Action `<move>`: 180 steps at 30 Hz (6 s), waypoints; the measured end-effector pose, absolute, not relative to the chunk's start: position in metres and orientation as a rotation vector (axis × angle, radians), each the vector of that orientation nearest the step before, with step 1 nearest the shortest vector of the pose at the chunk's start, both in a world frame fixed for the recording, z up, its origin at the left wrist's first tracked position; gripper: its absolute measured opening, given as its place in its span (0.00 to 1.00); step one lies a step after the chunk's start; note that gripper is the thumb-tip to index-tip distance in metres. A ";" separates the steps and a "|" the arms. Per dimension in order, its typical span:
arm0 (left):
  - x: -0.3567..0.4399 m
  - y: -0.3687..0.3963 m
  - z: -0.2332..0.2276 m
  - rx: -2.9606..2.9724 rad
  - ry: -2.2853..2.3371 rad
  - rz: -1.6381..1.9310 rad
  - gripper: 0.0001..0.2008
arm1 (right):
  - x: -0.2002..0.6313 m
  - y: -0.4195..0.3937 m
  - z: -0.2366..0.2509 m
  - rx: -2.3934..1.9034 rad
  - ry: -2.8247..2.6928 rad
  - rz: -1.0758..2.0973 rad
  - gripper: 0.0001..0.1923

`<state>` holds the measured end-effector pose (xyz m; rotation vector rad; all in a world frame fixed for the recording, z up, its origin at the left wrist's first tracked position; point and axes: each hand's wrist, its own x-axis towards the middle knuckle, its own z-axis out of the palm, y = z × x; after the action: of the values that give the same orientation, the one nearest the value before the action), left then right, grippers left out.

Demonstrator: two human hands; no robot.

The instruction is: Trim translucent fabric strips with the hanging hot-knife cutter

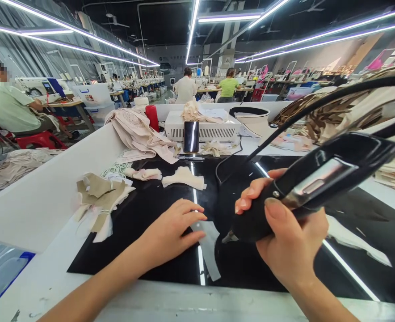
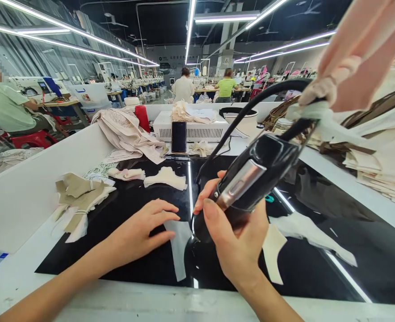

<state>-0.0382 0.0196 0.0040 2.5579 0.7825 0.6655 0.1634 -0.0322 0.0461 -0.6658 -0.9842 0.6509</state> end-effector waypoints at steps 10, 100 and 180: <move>-0.021 -0.002 -0.006 2.482 0.719 0.348 0.39 | 0.157 -0.024 0.035 -0.624 -0.997 0.673 0.19; -0.026 0.001 -0.005 2.394 0.656 0.400 0.35 | 0.150 -0.062 0.040 -0.644 -0.985 0.775 0.18; -0.031 0.009 -0.003 2.428 0.450 0.473 0.17 | 0.146 -0.055 0.038 -0.655 -1.012 0.738 0.17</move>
<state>-0.0314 0.0087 -0.0034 2.4278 0.4503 0.4730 0.1464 -0.0549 0.0385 -0.6545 -1.0117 0.7380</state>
